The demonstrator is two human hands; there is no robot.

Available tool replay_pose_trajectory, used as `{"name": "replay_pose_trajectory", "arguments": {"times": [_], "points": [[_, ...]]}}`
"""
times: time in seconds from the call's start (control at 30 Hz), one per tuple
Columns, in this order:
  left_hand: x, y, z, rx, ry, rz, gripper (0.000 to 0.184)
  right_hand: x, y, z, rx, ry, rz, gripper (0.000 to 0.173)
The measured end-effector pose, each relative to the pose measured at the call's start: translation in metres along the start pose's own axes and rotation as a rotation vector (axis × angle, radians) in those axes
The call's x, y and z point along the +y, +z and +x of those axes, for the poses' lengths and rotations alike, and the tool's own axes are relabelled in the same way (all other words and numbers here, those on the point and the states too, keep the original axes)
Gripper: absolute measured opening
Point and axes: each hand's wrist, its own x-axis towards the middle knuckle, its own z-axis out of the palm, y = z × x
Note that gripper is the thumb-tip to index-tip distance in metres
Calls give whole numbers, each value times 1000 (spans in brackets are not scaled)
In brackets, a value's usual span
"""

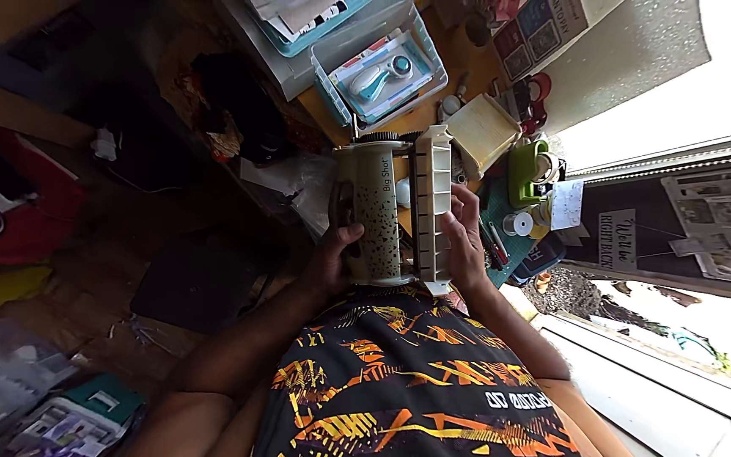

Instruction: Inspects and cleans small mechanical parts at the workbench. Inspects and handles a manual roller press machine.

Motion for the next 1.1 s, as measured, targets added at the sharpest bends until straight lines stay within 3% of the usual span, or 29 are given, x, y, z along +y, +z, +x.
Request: {"name": "replay_pose_trajectory", "arguments": {"times": [0.1, 0.23, 0.33, 0.47, 0.87, 0.97, 1.1], "points": [[0, 1, 2, -5, 6, 43, 55, 0, -3, 1, -12, -10, -7, 50], [-3, -3, 8, -59, 15, 27, 74, 5, -8, 1, -34, -34, -16, 52], [-3, 3, 5, 30, 36, 83, 60, 9, -11, 3, -22, -81, -6, 54], [-4, 4, 4, 15, 68, 106, 54, 14, -17, 2, -3, -103, 15, 55], [-16, 14, 9, 32, 104, 95, 55, 22, -33, 1, -26, -153, 41, 48], [-17, 19, 10, 10, 114, 134, 66, 24, -37, 2, -29, -165, 44, 45], [-8, 36, 13, 96, 47, 211, 63, 23, -42, 10, -62, -169, 57, 48]]}}
